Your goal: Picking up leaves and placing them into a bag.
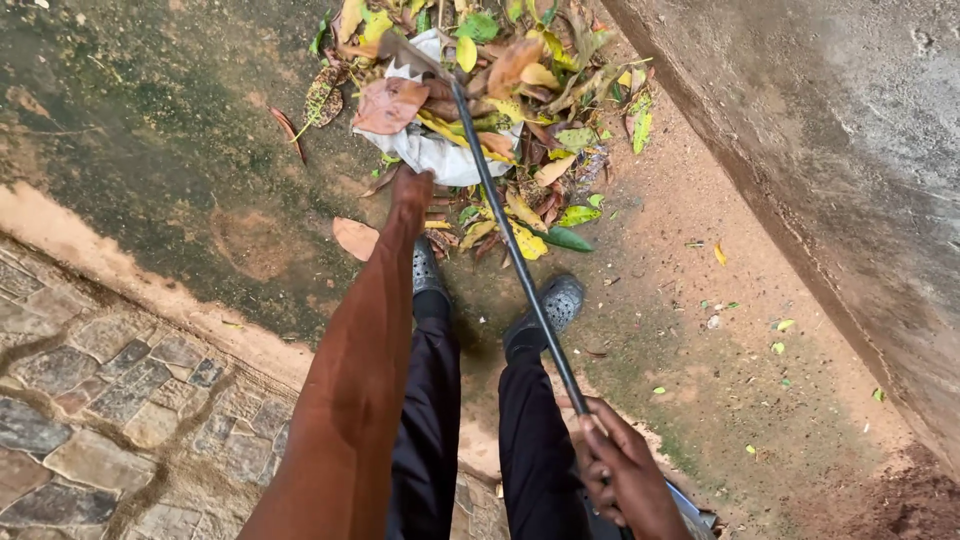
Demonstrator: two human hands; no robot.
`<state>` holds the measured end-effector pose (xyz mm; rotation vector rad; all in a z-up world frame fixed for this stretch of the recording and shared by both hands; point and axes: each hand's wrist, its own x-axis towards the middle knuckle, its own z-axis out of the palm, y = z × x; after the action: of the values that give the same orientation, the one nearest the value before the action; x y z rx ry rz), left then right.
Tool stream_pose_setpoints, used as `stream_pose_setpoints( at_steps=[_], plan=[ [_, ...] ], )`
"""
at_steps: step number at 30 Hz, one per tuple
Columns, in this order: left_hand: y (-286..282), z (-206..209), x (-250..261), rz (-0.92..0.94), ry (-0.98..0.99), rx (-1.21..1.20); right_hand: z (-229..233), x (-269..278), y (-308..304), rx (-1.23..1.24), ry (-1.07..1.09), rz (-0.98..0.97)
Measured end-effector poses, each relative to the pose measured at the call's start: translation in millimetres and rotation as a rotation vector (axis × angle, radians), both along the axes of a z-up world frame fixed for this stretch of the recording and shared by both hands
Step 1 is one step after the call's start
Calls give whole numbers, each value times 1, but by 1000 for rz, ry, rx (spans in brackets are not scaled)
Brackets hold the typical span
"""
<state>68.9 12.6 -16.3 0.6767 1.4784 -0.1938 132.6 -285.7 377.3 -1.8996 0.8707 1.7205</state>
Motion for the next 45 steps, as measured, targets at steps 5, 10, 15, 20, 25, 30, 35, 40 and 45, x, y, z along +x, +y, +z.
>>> stream_pose_setpoints(
  at_steps=[5,10,15,20,25,30,35,40,45],
  plan=[
    [-12,-31,-11,-63,-16,3,-17,9,-37,145,-84,150],
    [-15,-48,-26,-9,-99,-11,-10,13,-52,107,-119,133],
    [-12,-49,-27,-18,-108,-33,-25,1,-100,268,-219,35],
    [-8,-46,-21,-10,-103,-4,-47,-8,-70,190,-217,269],
    [-9,-46,-17,-34,-6,-5,-65,-5,-46,97,-242,695],
    [-8,-10,-23,18,-10,29,-46,-20,-84,17,-170,413],
    [-7,-2,-27,-2,-17,22,-27,-23,-101,542,-772,605],
    [-4,-12,-26,-33,59,20,-51,-38,-128,233,-353,433],
    [-17,-66,-43,-10,-83,5,-80,-24,-50,58,-123,473]
  ],
)
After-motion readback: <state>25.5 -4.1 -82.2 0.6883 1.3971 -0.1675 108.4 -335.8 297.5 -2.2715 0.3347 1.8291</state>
